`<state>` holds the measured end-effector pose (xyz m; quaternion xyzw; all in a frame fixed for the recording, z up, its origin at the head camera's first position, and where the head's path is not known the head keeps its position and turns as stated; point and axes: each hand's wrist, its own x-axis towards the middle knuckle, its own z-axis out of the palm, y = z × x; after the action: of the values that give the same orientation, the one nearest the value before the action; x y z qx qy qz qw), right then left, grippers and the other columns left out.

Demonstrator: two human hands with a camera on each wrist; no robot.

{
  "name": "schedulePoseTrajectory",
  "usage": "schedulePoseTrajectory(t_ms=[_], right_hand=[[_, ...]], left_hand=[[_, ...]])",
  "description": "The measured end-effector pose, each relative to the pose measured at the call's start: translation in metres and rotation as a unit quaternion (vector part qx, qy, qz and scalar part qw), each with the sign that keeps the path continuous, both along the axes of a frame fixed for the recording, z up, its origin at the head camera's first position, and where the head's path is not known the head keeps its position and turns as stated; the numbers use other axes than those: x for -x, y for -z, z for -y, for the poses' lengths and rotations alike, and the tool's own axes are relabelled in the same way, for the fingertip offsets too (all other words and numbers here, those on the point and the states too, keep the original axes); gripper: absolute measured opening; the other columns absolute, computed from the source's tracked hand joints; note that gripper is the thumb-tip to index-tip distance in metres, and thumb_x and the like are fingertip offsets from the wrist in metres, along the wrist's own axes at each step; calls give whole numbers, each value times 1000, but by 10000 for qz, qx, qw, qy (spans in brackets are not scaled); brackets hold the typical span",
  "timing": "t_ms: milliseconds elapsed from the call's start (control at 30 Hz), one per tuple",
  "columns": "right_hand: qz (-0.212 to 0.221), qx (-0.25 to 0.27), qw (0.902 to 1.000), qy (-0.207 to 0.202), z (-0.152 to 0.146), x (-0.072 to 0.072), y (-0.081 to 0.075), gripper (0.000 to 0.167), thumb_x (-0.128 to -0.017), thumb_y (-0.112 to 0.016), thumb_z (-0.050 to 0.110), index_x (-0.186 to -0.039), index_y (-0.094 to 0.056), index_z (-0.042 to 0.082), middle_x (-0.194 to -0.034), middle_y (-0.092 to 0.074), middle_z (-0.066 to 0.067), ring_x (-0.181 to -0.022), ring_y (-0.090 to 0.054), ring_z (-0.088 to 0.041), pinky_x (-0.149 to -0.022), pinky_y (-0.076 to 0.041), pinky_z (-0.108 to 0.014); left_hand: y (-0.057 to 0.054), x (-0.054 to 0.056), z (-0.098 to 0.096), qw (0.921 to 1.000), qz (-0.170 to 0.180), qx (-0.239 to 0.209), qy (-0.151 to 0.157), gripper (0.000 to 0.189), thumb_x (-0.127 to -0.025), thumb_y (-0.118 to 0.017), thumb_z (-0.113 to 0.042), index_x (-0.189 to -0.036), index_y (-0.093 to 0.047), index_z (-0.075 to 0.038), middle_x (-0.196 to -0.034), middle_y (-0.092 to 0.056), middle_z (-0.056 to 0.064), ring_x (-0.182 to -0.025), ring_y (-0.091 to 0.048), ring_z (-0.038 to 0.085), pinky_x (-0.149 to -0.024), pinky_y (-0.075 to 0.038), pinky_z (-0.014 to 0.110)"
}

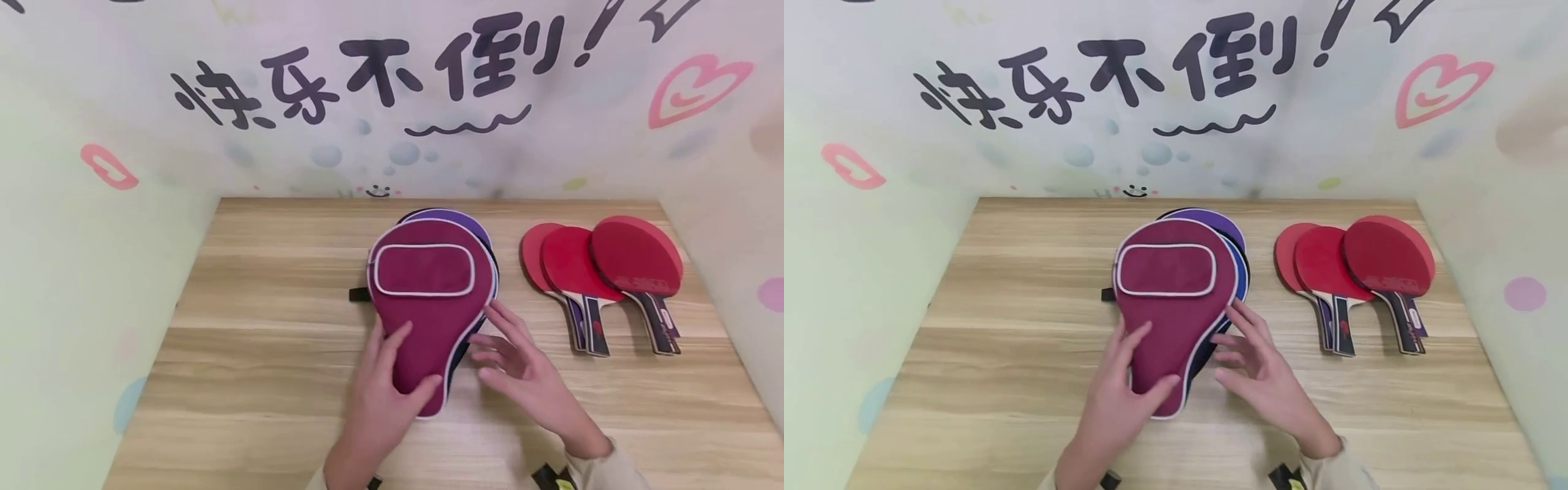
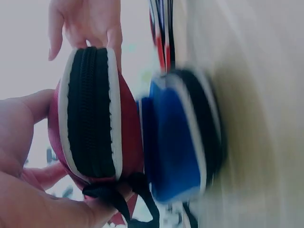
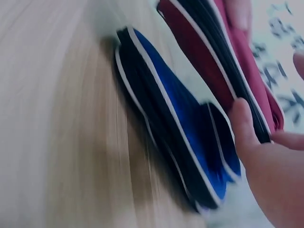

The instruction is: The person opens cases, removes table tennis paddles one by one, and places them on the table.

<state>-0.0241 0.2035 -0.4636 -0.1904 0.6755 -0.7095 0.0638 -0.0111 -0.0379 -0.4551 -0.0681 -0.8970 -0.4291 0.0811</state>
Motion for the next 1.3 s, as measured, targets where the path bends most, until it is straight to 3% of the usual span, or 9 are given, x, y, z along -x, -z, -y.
schedulePoseTrajectory(t_ms=[133,300,500,700,833,933,1033,1133,1300], right_hand=[[-50,224,9997,41,-21,-15,5,80,-90,-53,-24,-159,-16,-9,-169,-7,-18,-135,-58,-15,-105,-53,-25],[403,186,9987,237,-29,-23,13,75,-95,-51,-19,-160,-18,-4,-167,-18,-6,-131,-61,-12,-101,-54,-23],[768,-57,9963,385,-26,-23,21,74,-98,-53,-12,-162,-20,3,-166,-27,3,-128,-64,-12,-98,-56,-23],[1040,-228,9923,636,-27,-24,22,70,-100,-54,-8,-161,-21,3,-152,-52,5,-124,-67,-10,-97,-56,-20],[1352,-817,9838,847,-30,-21,15,66,-101,-58,2,-159,-27,5,-131,-71,-8,-116,-71,-10,-93,-56,-18],[1514,-1609,9693,1075,-31,-16,4,60,-102,-62,15,-156,-36,10,-123,-73,-18,-108,-74,-8,-88,-57,-19],[1026,-2640,9505,1277,-30,-11,-10,56,-101,-65,20,-151,-43,9,-130,-67,-21,-103,-74,-9,-82,-58,-22],[-16,-3570,9221,1491,-27,-4,-30,55,-98,-69,16,-146,-47,4,-137,-61,-19,-102,-74,-19,-77,-60,-26],[-1100,-4050,8978,1334,-17,21,-78,50,-95,-72,13,-140,-54,3,-132,-64,-12,-106,-70,-29,-79,-62,-31]], left_hand=[[3,-13,-19,9994,112,73,310,86,-78,-89,-38,-152,-46,-32,-167,-29,17,-147,-44,38,-108,-49,56],[7,-21,-31,9972,464,249,536,86,-82,-86,-37,-155,-42,-30,-170,-20,17,-149,-39,39,-110,-47,58],[13,-21,-29,9952,547,600,555,87,-81,-86,-37,-155,-41,-28,-168,-20,20,-147,-41,41,-108,-49,59],[17,-20,-30,9910,531,939,787,90,-83,-83,-42,-158,-36,-29,-167,-20,25,-143,-44,43,-107,-50,57],[15,-18,-27,9877,721,1050,908,88,-85,-81,-45,-158,-34,-31,-167,-20,26,-143,-44,43,-108,-48,58],[12,-17,-23,9839,962,1125,998,86,-87,-77,-49,-159,-31,-36,-168,-18,23,-145,-40,41,-108,-48,59],[10,-16,-21,9819,959,1239,1062,84,-88,-75,-51,-159,-31,-37,-168,-18,23,-146,-39,39,-107,-49,59],[9,-16,-21,9817,780,1372,1068,83,-89,-74,-52,-159,-33,-36,-167,-20,24,-144,-41,38,-105,-51,57],[9,-17,-22,9792,708,1596,1031,71,-96,-65,-52,-159,-35,-36,-167,-21,25,-142,-43,38,-101,-53,57]])
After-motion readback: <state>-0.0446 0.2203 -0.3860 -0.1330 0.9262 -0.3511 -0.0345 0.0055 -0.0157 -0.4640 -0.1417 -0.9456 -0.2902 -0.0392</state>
